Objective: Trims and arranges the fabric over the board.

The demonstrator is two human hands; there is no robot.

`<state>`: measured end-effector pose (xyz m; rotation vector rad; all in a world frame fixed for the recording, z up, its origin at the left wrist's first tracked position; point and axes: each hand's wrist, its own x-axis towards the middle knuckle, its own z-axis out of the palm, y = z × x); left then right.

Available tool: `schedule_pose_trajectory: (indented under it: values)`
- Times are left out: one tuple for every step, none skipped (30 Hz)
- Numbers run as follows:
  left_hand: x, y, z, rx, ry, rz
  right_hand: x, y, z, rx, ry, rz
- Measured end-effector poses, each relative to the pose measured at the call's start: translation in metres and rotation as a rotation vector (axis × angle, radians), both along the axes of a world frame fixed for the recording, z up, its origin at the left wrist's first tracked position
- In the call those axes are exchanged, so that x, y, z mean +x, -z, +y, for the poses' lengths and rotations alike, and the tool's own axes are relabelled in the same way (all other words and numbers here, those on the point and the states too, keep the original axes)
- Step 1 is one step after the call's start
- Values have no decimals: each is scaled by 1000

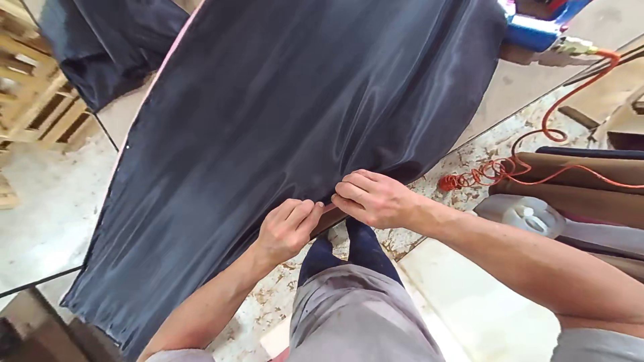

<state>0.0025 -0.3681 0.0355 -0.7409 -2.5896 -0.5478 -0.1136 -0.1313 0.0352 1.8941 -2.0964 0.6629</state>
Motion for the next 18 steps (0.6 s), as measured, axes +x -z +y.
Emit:
schedule_pose_trajectory:
  values:
    - [1, 0, 0, -7, 0, -10, 1, 0, 0, 4, 1, 9]
    - [1, 0, 0, -15, 2, -22, 2, 1, 0, 10, 1, 20]
    - [2, 0, 0, -25, 4, -35, 3, 1, 0, 15, 1, 31]
    - [3, 0, 0, -32, 7, -48, 4, 1, 0, 21, 1, 42]
    - [3, 0, 0, -42, 9, -59, 4, 1, 1, 24, 0, 54]
    - [3, -1, 0, -60, 12, -70, 4, 1, 1, 24, 1, 65]
    - [3, -3, 0, -80, 18, -79, 4, 1, 0, 23, 2, 75]
    - [3, -5, 0, -101, 25, -87, 5, 0, 0, 24, 3, 80]
    - [2, -8, 0, -124, 35, -93, 4, -1, 0, 29, 7, 86]
    - [1, -11, -1, -148, 48, -108, 5, -2, 0, 38, 15, 88]
    - [0, -14, -2, -171, 64, -130, 5, -2, 1, 43, 23, 87]
    - [-1, -18, -3, -192, 84, -158, 6, -2, 1, 44, 27, 86]
    - [-3, -22, -5, -211, 110, -194, 7, -2, 1, 42, 31, 83]
    - [-6, -27, -8, -233, 146, -239, 8, -1, 1, 36, 38, 80]
    - [-9, -33, -12, -264, 189, -291, 10, 0, 0, 29, 49, 73]
    - [-14, -41, -16, -311, 236, -330, 11, 1, 1, 22, 62, 69]
    - [-20, -47, -19, -371, 284, -353, 13, 2, 1, 13, 78, 67]
    - [-25, -54, -22, -425, 328, -369, 16, 3, 0, -1, 94, 64]
